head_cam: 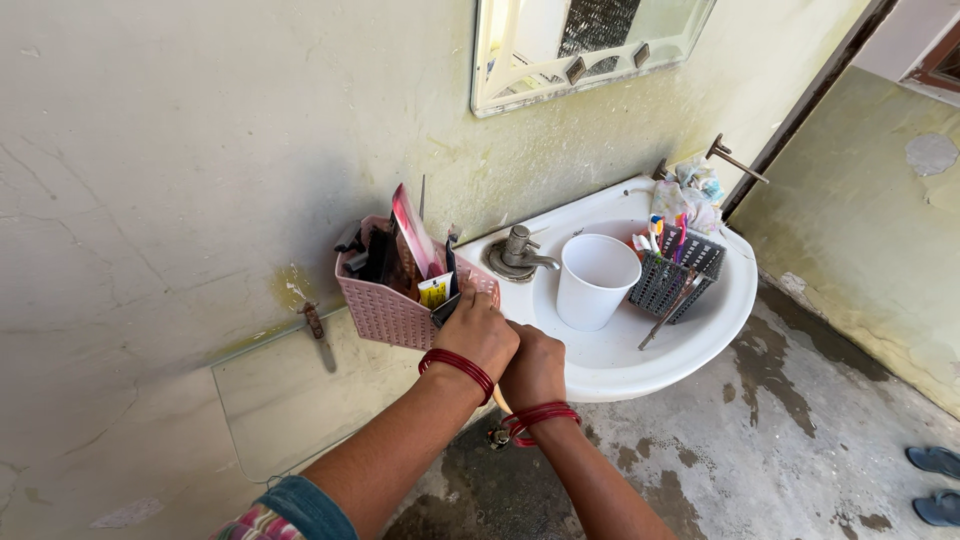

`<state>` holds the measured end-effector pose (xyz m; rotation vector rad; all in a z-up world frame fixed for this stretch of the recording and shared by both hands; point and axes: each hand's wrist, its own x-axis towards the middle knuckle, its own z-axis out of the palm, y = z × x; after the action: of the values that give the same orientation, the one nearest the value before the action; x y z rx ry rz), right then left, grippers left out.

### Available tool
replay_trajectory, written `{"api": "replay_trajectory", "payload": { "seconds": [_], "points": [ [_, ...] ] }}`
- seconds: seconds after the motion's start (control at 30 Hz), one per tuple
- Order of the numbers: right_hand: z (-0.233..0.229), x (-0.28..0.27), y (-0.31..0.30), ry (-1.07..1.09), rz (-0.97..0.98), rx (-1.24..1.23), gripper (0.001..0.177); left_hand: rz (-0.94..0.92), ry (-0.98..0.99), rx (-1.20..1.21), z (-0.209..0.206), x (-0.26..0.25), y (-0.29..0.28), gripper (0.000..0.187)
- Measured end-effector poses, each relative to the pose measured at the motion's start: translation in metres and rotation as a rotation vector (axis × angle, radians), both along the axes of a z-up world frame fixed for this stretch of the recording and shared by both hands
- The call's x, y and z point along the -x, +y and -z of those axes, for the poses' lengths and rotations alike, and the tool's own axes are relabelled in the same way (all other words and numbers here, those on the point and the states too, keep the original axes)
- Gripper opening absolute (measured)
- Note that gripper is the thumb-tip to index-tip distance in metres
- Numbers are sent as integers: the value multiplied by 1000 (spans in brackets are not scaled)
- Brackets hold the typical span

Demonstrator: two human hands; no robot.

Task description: The person cleans a small glass shelf above a bathroom sink using a cloth and water from the tap. They wipe the shelf repeatedly, rinse the cloth, and continue cleaning the same area.

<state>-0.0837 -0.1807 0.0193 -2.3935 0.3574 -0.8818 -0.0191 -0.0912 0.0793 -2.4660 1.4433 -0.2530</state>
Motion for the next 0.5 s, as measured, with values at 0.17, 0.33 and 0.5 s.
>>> {"api": "replay_trajectory", "payload": {
  "seconds": [0.17, 0.33, 0.5],
  "points": [
    [10, -4, 2, 29, 22, -1, 23, 13, 4, 52, 20, -8, -2, 26],
    [1, 5, 6, 6, 14, -124, 34, 29, -80, 130, 31, -3, 1, 27],
    [-21, 19, 21, 72, 89, -180, 37, 62, -120, 239, 29, 11, 5, 31]
  ]
}}
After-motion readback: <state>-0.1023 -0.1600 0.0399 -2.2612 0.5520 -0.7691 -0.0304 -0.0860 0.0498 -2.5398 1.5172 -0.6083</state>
